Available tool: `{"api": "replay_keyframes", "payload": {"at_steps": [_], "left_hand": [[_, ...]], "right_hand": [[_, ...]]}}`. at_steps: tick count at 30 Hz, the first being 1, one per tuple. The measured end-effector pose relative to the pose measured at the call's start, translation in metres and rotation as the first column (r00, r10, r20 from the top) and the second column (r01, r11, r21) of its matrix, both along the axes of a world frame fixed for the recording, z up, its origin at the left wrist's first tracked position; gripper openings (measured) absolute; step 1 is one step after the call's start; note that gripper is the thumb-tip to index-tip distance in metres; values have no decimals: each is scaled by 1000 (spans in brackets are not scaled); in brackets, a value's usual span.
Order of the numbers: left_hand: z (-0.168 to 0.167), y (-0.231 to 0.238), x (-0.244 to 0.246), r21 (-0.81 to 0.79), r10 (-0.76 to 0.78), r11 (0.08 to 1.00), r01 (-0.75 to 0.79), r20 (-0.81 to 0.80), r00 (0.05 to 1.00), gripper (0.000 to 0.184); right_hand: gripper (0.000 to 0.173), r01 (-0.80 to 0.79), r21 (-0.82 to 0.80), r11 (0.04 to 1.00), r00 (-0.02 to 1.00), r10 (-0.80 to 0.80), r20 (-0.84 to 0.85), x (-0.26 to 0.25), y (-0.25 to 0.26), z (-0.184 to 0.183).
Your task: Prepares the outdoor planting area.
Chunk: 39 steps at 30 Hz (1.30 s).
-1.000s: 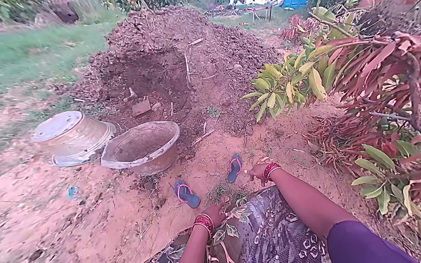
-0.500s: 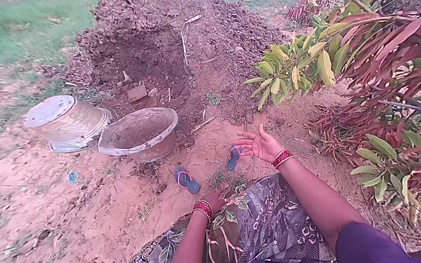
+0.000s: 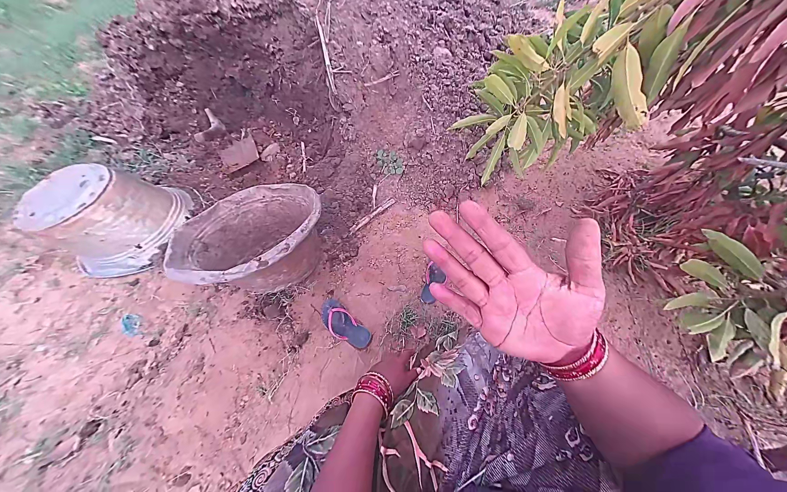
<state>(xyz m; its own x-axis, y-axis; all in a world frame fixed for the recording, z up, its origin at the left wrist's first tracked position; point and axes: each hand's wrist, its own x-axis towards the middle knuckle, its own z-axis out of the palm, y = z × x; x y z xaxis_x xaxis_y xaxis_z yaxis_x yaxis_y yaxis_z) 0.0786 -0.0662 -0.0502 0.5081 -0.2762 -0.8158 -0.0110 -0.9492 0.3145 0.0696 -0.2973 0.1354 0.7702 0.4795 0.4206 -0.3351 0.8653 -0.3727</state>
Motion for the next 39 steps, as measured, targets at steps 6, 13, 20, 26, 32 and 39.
{"api": "replay_keyframes", "payload": {"at_steps": [6, 13, 20, 26, 32, 39], "left_hand": [[-2, -1, 2, 11, -13, 1000, 13, -22, 1000, 58], [-5, -6, 3, 27, -18, 999, 18, -20, 1000, 57], [-6, -7, 3, 46, -20, 999, 22, -34, 999, 57], [-1, -9, 2, 56, -19, 998, 21, -28, 999, 57], [-2, -8, 3, 51, -7, 999, 9, -38, 999, 56], [-5, -7, 3, 43, -15, 999, 17, -33, 999, 56]], "right_hand": [[97, 9, 9, 1000, 997, -9, 75, -2, -10, -2], [94, -20, 49, 999, 996, 15, 88, -8, -11, -2], [94, -31, 57, 998, 996, 26, 80, -6, -14, -1], [95, -38, 53, 998, 998, 35, 61, -6, -13, -1], [96, -23, 43, 999, 999, 21, 46, -7, -12, -1], [98, -21, 16, 1000, 998, 20, 55, -4, -12, -4]]}}
